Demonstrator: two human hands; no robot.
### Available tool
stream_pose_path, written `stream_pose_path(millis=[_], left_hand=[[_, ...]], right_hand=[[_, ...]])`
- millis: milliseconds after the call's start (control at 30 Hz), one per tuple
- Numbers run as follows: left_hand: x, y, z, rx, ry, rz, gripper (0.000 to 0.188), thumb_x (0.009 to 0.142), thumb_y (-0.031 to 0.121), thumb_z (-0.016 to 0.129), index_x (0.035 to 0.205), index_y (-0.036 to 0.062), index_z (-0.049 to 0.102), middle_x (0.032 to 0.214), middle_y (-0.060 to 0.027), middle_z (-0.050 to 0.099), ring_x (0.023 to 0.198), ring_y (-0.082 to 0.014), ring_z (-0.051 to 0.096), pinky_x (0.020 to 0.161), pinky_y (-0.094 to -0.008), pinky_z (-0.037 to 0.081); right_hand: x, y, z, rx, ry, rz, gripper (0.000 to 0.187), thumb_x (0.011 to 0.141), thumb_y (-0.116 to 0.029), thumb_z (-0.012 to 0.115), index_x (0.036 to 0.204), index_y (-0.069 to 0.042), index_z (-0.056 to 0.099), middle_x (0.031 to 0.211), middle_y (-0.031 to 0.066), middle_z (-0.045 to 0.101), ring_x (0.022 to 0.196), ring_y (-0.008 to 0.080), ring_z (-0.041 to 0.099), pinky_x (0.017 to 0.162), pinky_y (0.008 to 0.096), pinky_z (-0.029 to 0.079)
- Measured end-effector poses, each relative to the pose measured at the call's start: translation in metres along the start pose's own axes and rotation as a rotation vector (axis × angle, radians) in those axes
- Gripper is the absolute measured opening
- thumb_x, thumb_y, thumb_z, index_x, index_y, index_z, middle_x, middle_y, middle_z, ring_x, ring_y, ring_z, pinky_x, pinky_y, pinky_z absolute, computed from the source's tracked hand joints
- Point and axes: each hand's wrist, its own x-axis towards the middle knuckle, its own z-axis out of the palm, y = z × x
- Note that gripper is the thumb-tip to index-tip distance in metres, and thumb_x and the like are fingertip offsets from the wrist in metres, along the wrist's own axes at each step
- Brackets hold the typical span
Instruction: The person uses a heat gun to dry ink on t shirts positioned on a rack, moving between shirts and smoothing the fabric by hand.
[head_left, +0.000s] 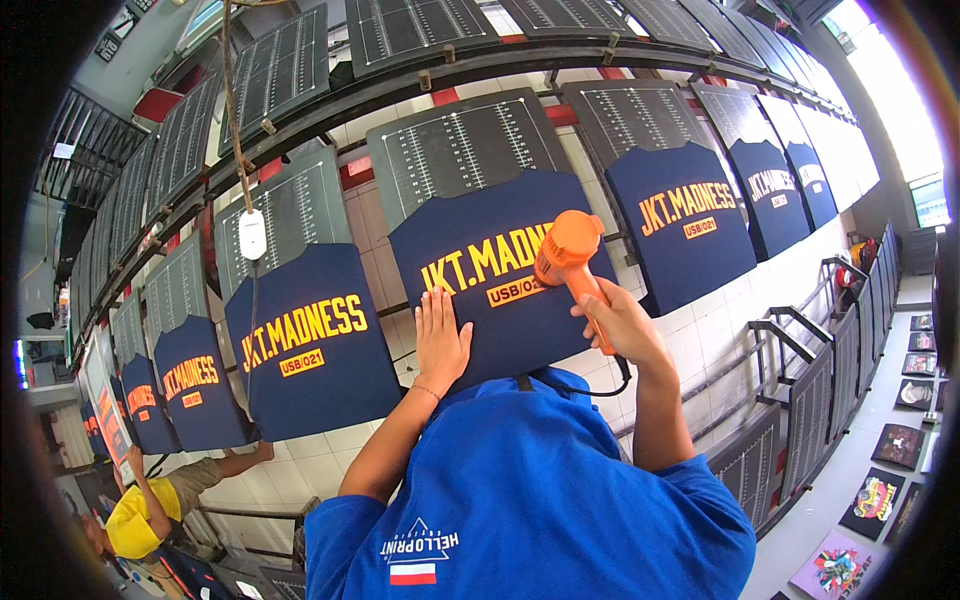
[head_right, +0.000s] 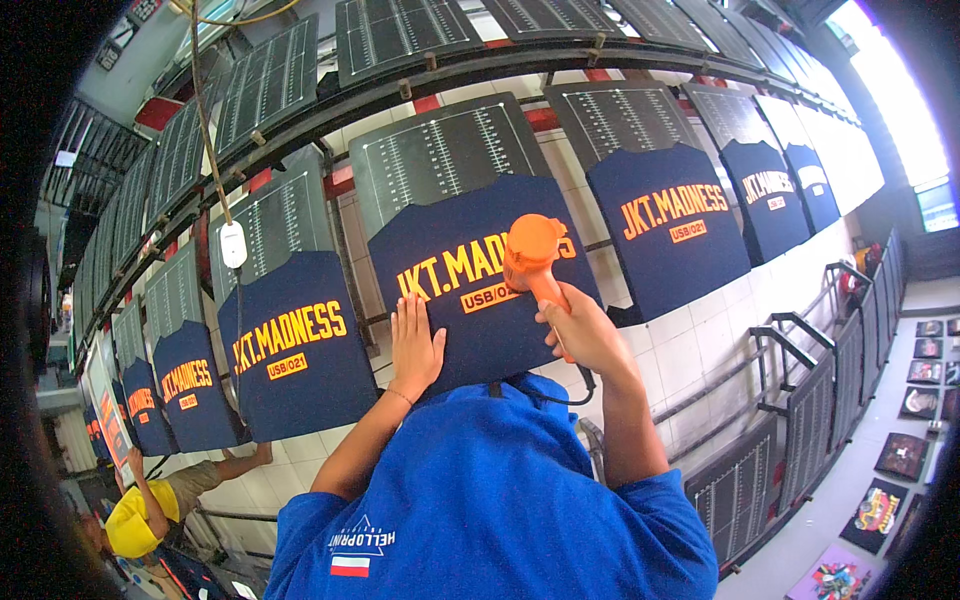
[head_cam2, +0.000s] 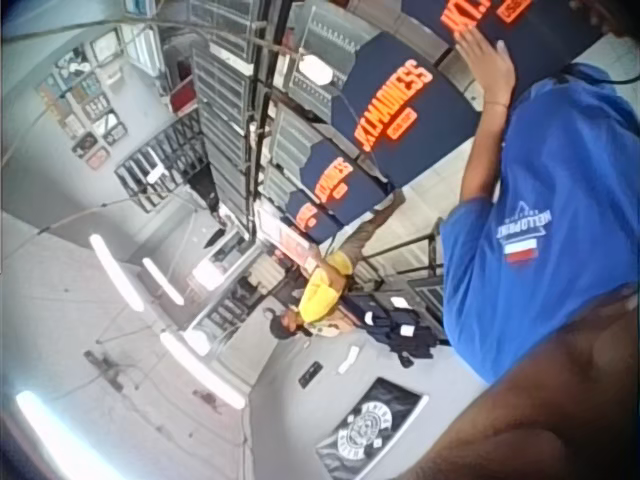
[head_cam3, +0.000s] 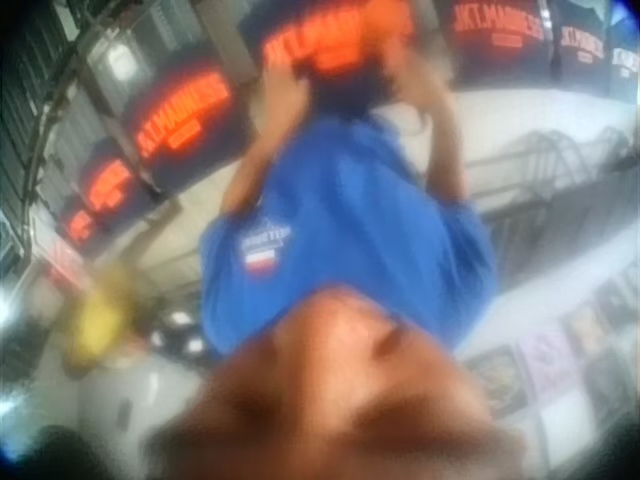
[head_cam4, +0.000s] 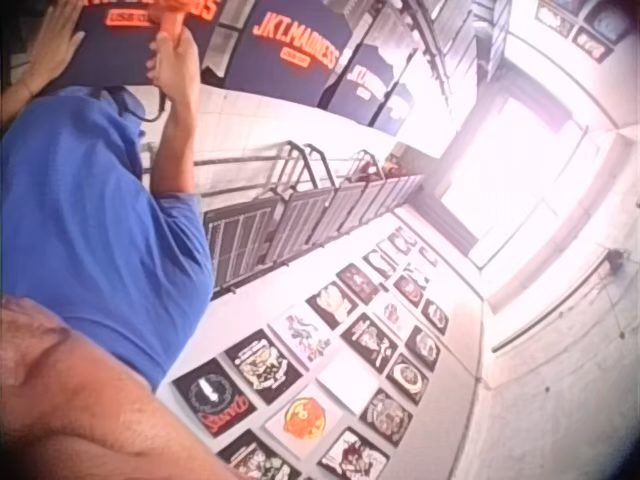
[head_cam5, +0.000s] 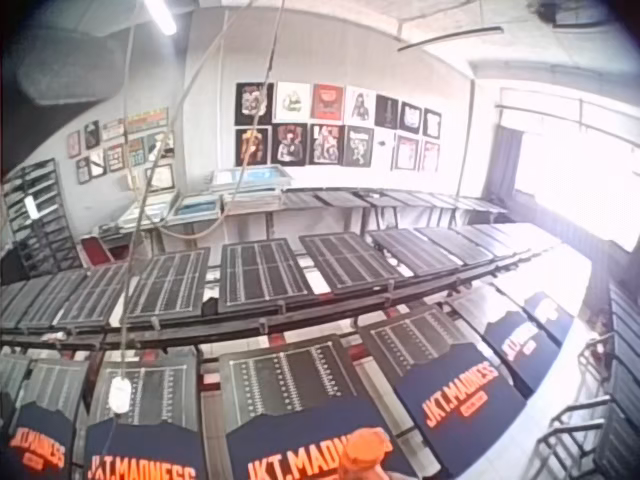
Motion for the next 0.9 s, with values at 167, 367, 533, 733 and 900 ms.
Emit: stream_pose_path(millis=[167,367,533,733,900], left_hand=[[-0.008,-0.006,0.004,-0.005,0.032,-0.065,0.071,0.099,0.034,0.049,0.151,-0.0069,0.025,0.159,-0.0252,0.023,0.149,-0.0414,0.017,0.122,-0.0512,0.015],[-0.016,-0.008,0.007,-0.074,0.077,-0.151,0.071,0.099,0.031,0.05,0.152,-0.0068,0.023,0.159,-0.0265,0.021,0.149,-0.0428,0.016,0.122,-0.0517,0.014],[-0.023,-0.005,0.003,-0.068,0.062,-0.119,0.07,0.098,0.029,0.051,0.151,-0.0069,0.023,0.159,-0.0256,0.021,0.149,-0.0442,0.016,0.121,-0.0526,0.016],[-0.027,-0.005,0.002,-0.076,0.072,-0.087,0.069,0.098,0.03,0.051,0.151,-0.0065,0.025,0.159,-0.0251,0.022,0.148,-0.0443,0.017,0.121,-0.0533,0.016],[-0.021,-0.007,0.005,-0.066,0.082,-0.092,0.069,0.098,0.03,0.051,0.151,-0.0064,0.025,0.159,-0.0253,0.022,0.148,-0.044,0.018,0.12,-0.054,0.017]], right_hand=[[-0.004,0.002,-0.005,0.01,0.002,0.012,0.039,0.1,-0.024,0.054,0.131,0.001,0.051,0.092,0.0054,0.063,0.066,0.009,0.058,0.055,0.0244,0.051],[-0.014,0.005,-0.006,-0.001,0.015,-0.009,0.043,0.101,-0.024,0.05,0.134,0.004,0.049,0.098,0.01,0.066,0.063,0.0091,0.058,0.055,0.0239,0.052],[-0.018,0.011,-0.003,0.017,0.04,-0.013,0.039,0.1,-0.022,0.053,0.131,0.001,0.052,0.094,0.0068,0.064,0.064,0.0085,0.058,0.053,0.0241,0.05],[-0.017,0.007,-0.004,0.111,-0.064,-0.004,0.039,0.1,-0.022,0.053,0.132,0.001,0.051,0.094,0.0058,0.063,0.065,0.0084,0.057,0.054,0.0237,0.05],[-0.008,0.004,0.017,0.074,-0.025,-0.046,0.041,0.101,-0.023,0.052,0.133,0.001,0.05,0.096,0.0059,0.062,0.067,0.0084,0.057,0.055,0.0235,0.05]])
